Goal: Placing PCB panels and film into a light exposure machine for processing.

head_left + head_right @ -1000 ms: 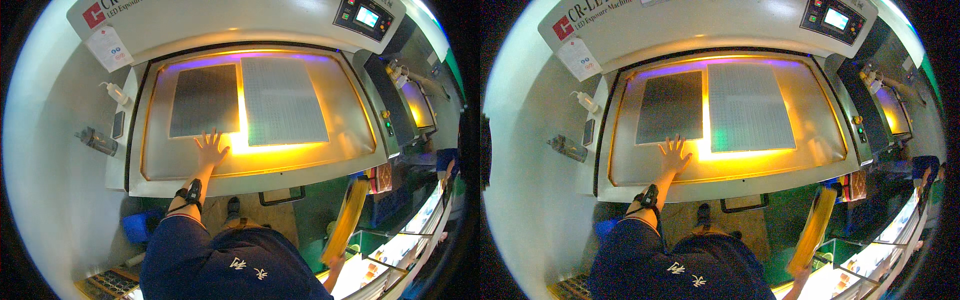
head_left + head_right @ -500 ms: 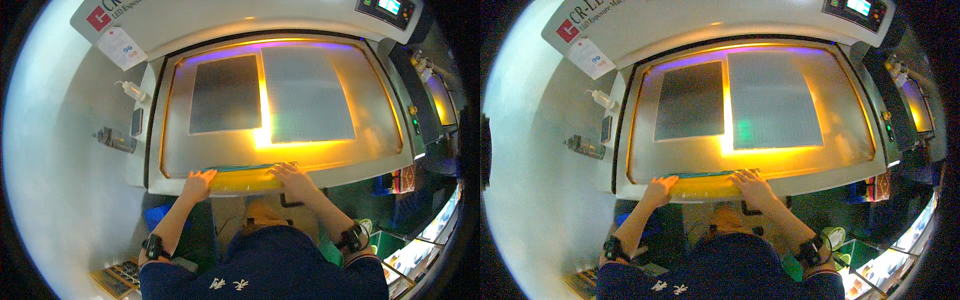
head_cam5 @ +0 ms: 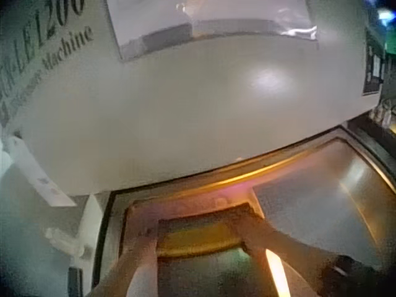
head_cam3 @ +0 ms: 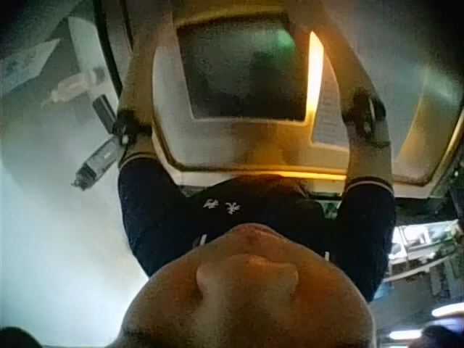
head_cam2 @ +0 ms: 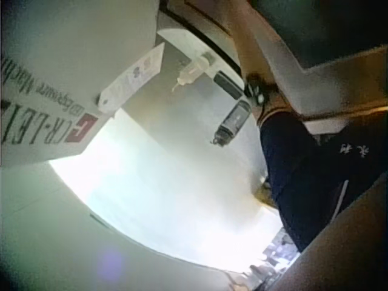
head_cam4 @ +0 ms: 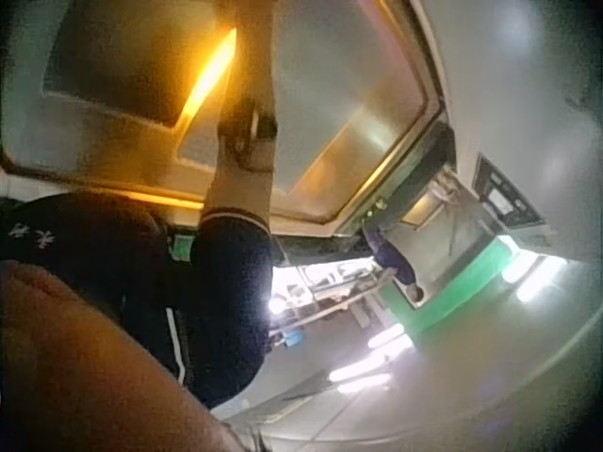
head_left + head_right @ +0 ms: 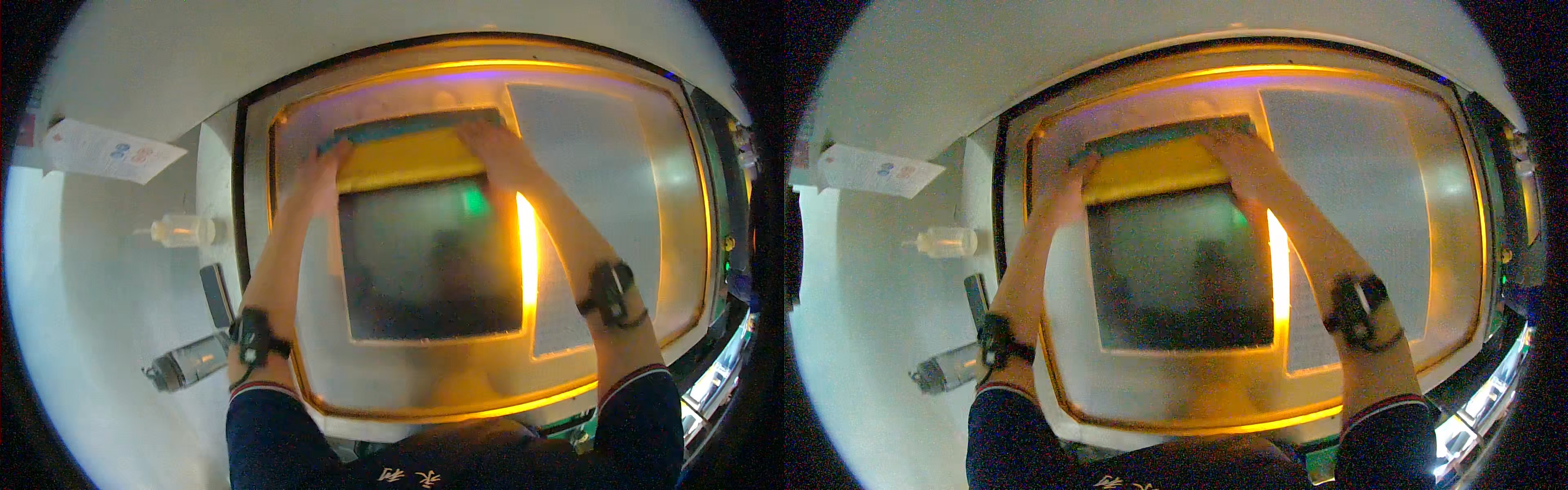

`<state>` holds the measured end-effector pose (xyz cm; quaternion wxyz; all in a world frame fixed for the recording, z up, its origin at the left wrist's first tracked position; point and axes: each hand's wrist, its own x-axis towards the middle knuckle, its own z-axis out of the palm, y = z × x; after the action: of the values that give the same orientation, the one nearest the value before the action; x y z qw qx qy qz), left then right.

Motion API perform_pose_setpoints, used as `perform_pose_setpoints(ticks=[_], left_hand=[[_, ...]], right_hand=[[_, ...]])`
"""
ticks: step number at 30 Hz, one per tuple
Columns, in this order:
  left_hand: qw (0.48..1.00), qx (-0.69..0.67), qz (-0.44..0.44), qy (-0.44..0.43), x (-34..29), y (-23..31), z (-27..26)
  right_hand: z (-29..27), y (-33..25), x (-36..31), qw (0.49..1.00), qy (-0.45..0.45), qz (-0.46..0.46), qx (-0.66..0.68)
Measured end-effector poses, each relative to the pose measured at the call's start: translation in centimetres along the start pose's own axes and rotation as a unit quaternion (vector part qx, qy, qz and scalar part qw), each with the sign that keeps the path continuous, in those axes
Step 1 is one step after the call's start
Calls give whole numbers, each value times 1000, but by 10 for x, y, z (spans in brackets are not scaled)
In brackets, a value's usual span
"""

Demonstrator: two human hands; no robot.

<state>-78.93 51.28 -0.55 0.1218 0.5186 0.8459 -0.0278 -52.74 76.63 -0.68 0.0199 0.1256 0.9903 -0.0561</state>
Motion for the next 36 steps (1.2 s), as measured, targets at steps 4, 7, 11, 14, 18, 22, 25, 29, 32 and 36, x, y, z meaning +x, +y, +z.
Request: perform_pose_setpoints(ticks=[4,7,11,14,18,22,25,29,32,36], left_hand=[[996,76,4,52,45,3,-7],[997,58,-40,-32,-18,-1,-8],[989,-22,124,-72,-231,67,57],[962,-54,112,-244,-349,140,42],[973,-42,100,-202,-316,108,36],[1000,4,23,-5,-95,56,35],[991,73,18,110,42,26,8],[999,13,-21,47,122,101,-15],[995,28,49,88,93,148,4],[998,13,39,53,-21,164,14]], right_hand=[[30,30,45,994,77,13,-70],[23,-26,1,1000,6,8,-19],[22,-101,-220,990,-87,-105,-28],[-5,-161,-361,982,-102,-70,140],[-5,-163,-306,984,-89,-32,151],[40,-49,-111,999,46,-10,15],[11,49,20,996,53,20,-70],[-5,129,9,995,39,75,-54],[26,151,-48,991,30,106,-71],[22,74,-140,996,60,53,-49]])
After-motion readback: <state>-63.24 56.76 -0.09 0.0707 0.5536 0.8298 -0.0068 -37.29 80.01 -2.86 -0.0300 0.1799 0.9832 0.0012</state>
